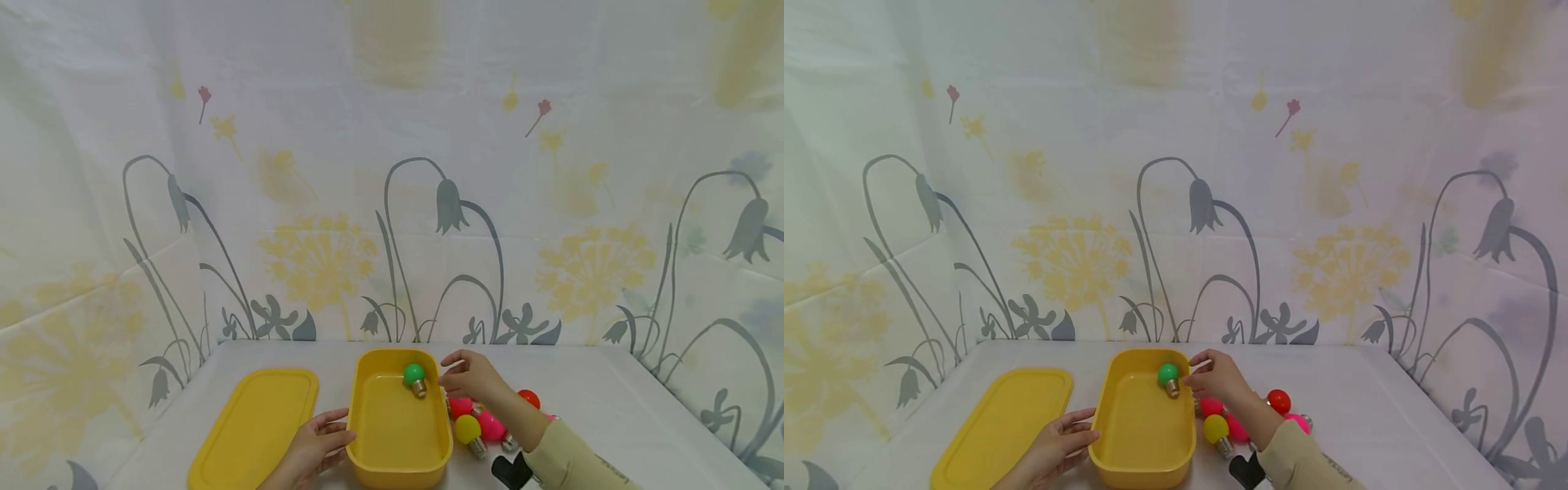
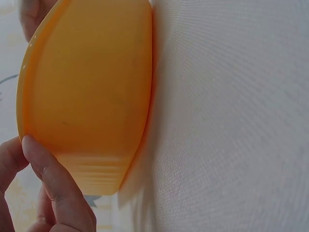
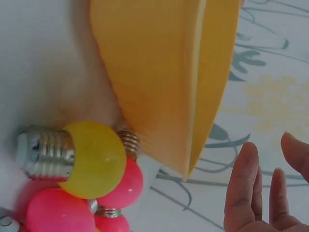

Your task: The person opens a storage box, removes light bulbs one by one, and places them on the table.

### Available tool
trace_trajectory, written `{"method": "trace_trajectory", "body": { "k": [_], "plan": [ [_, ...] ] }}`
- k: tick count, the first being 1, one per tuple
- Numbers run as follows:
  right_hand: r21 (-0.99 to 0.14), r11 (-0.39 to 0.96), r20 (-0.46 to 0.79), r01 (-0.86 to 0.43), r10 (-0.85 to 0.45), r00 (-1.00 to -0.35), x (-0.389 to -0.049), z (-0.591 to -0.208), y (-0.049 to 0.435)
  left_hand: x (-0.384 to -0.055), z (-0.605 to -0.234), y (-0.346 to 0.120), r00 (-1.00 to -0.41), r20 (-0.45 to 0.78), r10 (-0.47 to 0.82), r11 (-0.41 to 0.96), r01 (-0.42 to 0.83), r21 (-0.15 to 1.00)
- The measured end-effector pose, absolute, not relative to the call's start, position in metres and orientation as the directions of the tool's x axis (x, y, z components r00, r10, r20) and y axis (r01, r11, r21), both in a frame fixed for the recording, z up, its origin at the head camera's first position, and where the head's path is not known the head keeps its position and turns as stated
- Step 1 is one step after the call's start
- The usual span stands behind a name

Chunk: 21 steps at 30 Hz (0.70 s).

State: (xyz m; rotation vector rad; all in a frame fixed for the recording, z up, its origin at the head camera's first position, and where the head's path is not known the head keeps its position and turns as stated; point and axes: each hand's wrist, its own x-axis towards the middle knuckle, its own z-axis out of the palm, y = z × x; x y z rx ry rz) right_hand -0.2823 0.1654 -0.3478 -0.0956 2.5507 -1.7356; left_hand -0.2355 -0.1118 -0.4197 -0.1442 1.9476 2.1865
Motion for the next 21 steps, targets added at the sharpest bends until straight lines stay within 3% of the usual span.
{"method": "trace_trajectory", "body": {
  "k": [14,21],
  "plan": [
    [-0.962,0.271,-0.020,-0.029,-0.178,-0.984,-0.306,-0.346,0.128,-0.237,-0.424,-0.115,-0.968,-0.232,0.102,-0.101,-0.242,0.965],
    [-0.961,0.276,-0.041,-0.004,-0.159,-0.986,-0.321,-0.349,0.116,-0.237,-0.423,-0.114,-0.969,-0.218,0.119,-0.108,-0.231,0.967]
  ]
}}
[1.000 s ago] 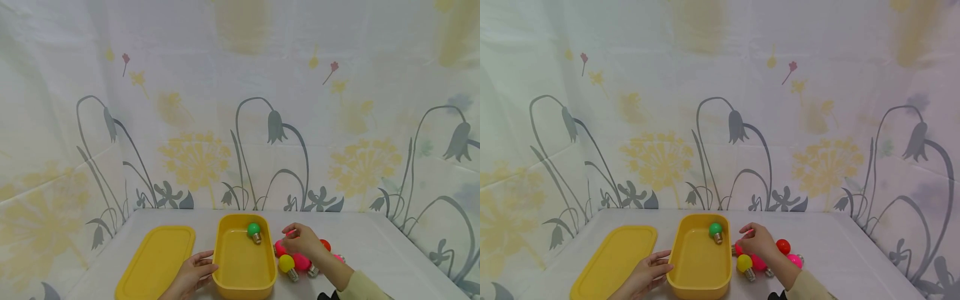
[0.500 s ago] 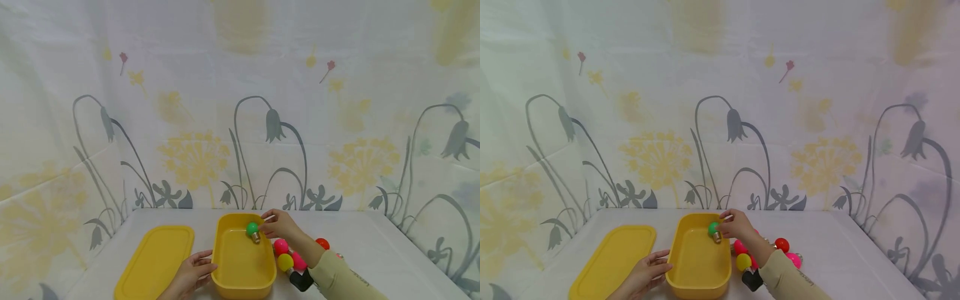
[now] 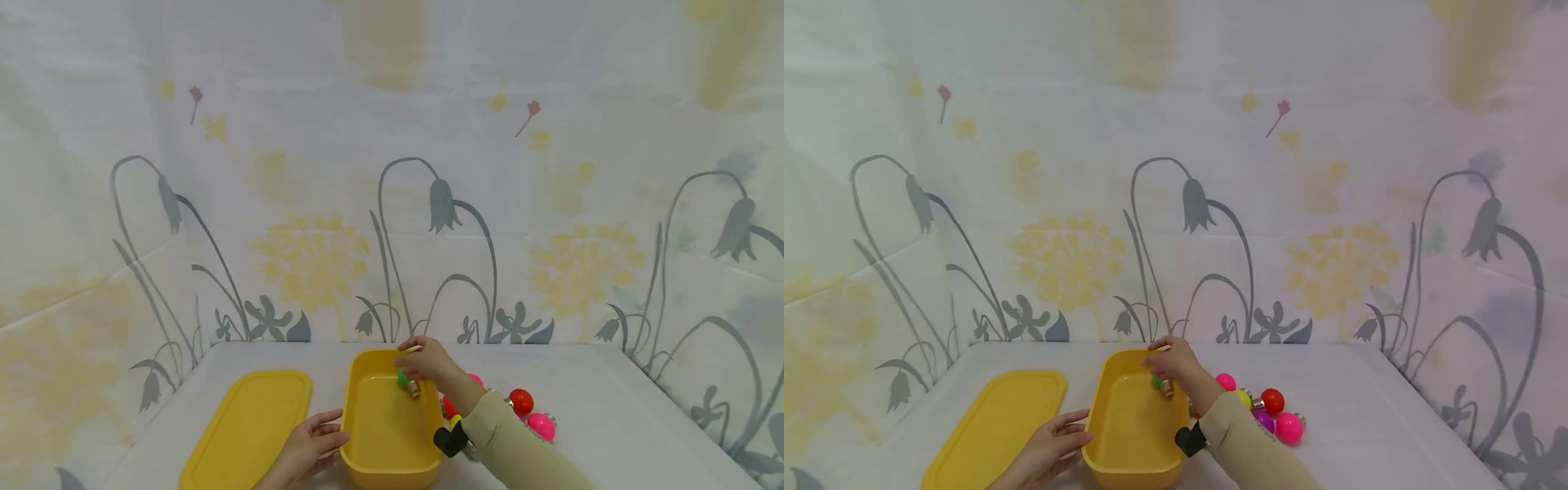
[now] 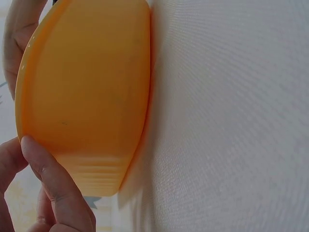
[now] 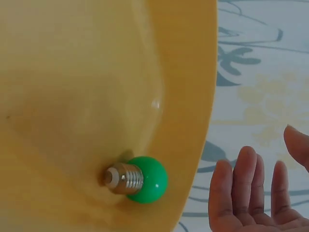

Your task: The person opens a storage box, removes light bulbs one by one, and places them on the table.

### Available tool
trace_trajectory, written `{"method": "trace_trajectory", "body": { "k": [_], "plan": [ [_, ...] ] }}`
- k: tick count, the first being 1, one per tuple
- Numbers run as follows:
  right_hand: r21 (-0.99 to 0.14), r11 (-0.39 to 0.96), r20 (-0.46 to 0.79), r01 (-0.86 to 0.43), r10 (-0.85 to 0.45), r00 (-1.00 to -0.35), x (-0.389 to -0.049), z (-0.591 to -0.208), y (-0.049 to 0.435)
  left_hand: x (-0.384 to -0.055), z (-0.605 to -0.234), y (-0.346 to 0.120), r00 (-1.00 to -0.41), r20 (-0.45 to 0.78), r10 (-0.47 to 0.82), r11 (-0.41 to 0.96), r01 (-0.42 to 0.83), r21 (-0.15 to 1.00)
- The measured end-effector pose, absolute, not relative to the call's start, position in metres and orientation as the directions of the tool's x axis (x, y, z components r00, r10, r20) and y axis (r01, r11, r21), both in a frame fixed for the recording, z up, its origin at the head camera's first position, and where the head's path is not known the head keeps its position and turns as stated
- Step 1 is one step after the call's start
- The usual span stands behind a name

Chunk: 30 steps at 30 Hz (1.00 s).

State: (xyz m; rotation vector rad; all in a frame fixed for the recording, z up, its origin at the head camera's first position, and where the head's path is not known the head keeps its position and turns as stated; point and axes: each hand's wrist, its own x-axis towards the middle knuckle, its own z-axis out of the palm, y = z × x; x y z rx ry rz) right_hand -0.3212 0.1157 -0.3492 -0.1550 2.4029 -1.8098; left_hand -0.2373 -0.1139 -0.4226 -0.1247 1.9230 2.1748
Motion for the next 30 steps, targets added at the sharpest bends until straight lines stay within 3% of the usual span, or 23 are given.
{"method": "trace_trajectory", "body": {
  "k": [17,23,30],
  "plan": [
    [-0.973,0.221,-0.074,0.073,0.005,-0.997,-0.351,-0.386,0.092,-0.240,-0.425,-0.114,-0.969,-0.216,0.116,-0.106,-0.229,0.968],
    [-0.955,0.287,-0.091,0.074,-0.046,-0.995,-0.352,-0.397,0.089,-0.240,-0.424,-0.113,-0.967,-0.231,0.109,-0.099,-0.242,0.965],
    [-0.887,0.460,-0.174,0.049,-0.234,-0.957,-0.346,-0.407,0.084,-0.237,-0.423,-0.113,-0.972,-0.203,0.119,-0.096,-0.215,0.972]
  ]
}}
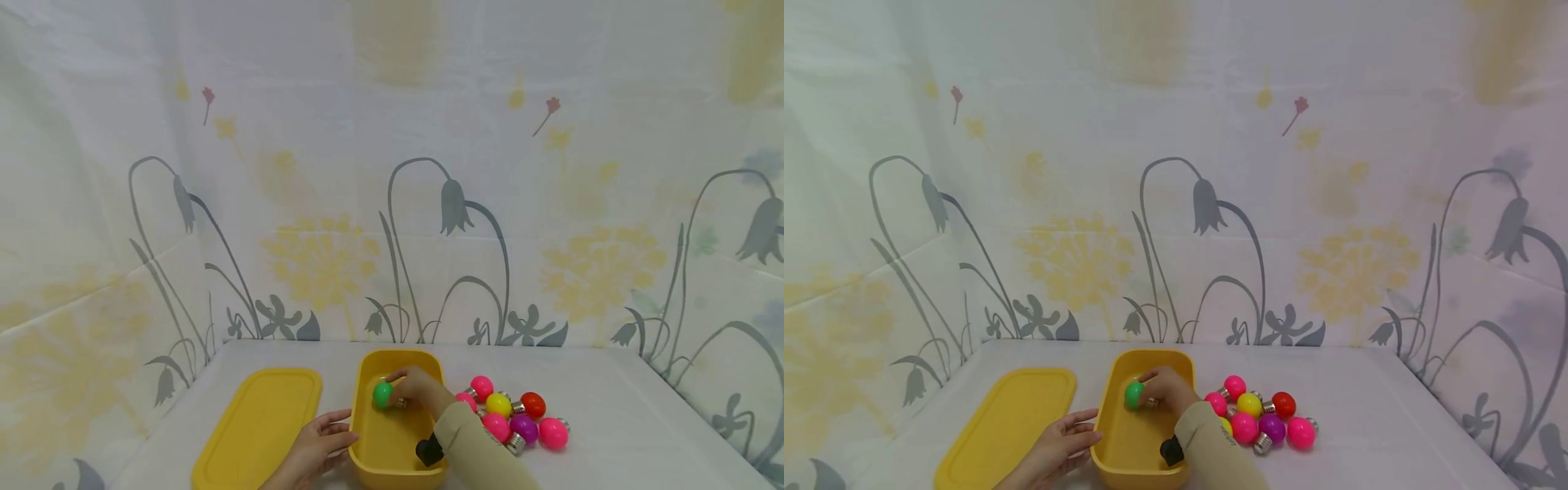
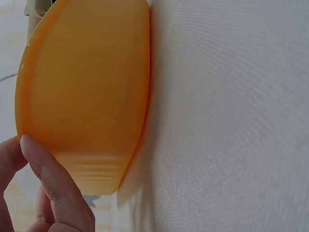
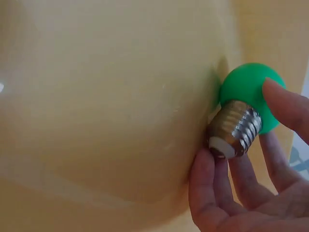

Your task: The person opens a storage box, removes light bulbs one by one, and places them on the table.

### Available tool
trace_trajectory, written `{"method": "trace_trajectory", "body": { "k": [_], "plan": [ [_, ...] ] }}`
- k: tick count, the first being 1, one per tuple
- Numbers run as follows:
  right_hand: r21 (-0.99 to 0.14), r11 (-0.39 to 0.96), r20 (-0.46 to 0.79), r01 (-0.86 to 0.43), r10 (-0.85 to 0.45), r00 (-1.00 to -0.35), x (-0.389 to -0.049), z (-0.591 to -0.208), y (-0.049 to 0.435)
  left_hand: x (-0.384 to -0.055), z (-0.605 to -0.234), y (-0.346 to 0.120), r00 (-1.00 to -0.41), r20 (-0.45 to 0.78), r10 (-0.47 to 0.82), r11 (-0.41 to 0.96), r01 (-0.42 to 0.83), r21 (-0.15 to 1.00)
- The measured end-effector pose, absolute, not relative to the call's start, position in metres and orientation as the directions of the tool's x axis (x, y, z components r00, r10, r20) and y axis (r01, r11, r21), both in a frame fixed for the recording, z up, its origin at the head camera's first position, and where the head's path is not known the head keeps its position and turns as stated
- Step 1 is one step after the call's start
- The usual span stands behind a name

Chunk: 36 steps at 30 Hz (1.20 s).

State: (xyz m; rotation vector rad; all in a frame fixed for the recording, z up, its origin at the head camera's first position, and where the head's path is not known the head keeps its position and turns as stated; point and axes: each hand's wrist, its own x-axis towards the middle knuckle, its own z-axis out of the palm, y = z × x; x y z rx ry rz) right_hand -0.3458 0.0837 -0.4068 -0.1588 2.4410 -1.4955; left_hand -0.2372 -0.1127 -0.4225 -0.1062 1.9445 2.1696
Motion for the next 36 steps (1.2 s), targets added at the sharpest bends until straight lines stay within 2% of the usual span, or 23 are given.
{"method": "trace_trajectory", "body": {
  "k": [5,15,36],
  "plan": [
    [-0.880,0.473,-0.199,0.034,-0.303,-0.932,-0.343,-0.408,0.080,-0.238,-0.422,-0.112,-0.973,-0.205,0.103,-0.093,-0.214,0.972],
    [-0.879,0.473,-0.212,0.052,-0.291,-0.933,-0.335,-0.398,0.077,-0.240,-0.422,-0.111,-0.971,-0.217,0.098,-0.096,-0.226,0.969],
    [-0.956,0.292,-0.131,-0.012,-0.465,-0.876,-0.300,-0.351,0.099,-0.243,-0.425,-0.114,-0.962,-0.245,0.124,-0.081,-0.255,0.963]
  ]
}}
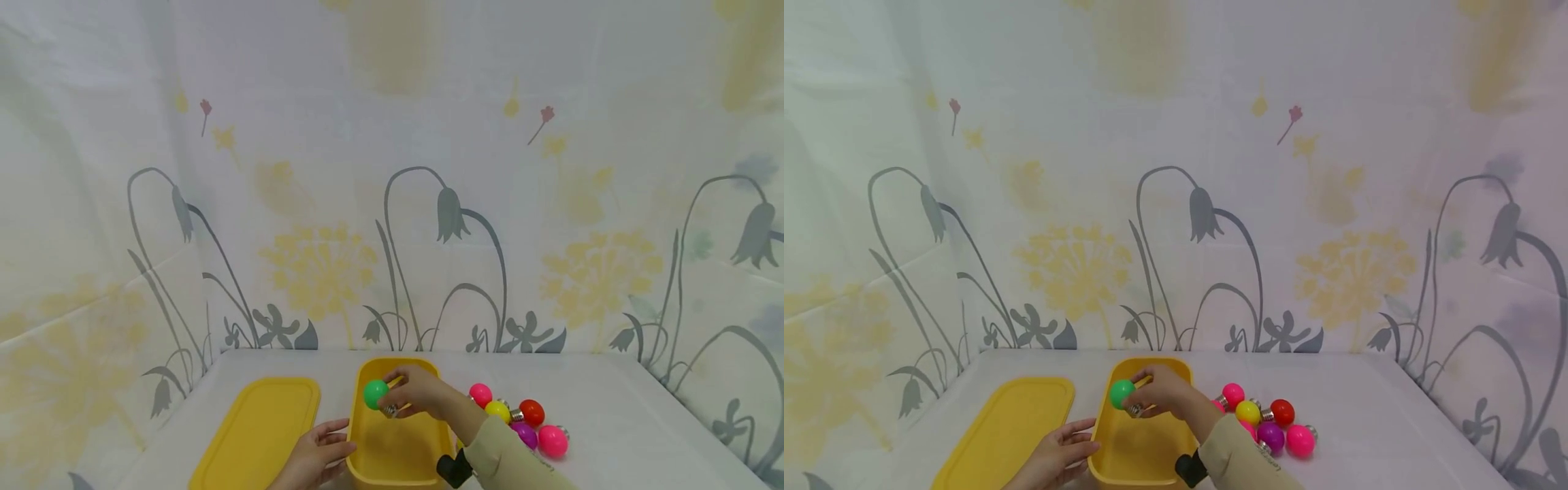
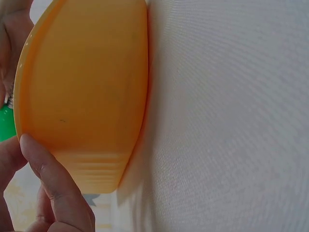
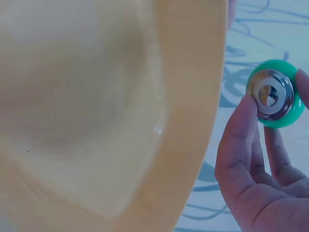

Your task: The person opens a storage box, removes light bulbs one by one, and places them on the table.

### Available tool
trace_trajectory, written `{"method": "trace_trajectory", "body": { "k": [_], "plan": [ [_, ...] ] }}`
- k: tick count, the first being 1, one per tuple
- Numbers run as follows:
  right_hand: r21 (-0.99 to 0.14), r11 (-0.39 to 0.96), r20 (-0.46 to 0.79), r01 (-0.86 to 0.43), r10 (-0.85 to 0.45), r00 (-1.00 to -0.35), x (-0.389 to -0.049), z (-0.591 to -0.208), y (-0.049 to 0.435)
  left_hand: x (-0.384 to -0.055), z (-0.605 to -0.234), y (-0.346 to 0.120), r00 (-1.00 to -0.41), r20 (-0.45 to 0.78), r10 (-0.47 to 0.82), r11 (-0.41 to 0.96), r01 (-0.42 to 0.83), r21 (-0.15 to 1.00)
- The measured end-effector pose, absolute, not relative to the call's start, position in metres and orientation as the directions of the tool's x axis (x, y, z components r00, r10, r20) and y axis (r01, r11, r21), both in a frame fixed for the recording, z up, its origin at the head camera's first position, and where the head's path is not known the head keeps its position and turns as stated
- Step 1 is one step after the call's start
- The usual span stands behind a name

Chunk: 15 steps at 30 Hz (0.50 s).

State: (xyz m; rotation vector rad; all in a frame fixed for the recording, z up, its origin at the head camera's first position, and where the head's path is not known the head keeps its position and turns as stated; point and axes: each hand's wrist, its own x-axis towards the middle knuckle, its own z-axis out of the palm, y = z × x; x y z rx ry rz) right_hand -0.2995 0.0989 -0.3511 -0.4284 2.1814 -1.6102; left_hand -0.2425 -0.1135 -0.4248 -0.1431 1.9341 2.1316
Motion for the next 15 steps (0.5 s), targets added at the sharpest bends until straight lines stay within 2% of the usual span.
{"method": "trace_trajectory", "body": {
  "k": [5,15],
  "plan": [
    [-0.961,0.272,-0.091,-0.049,-0.479,-0.873,-0.284,-0.342,0.102,-0.243,-0.424,-0.115,-0.957,-0.267,0.112,-0.056,-0.275,0.960],
    [-0.950,0.289,-0.024,-0.115,-0.438,-0.899,-0.252,-0.342,0.122,-0.241,-0.425,-0.114,-0.967,-0.219,0.127,-0.067,-0.229,0.971]
  ]
}}
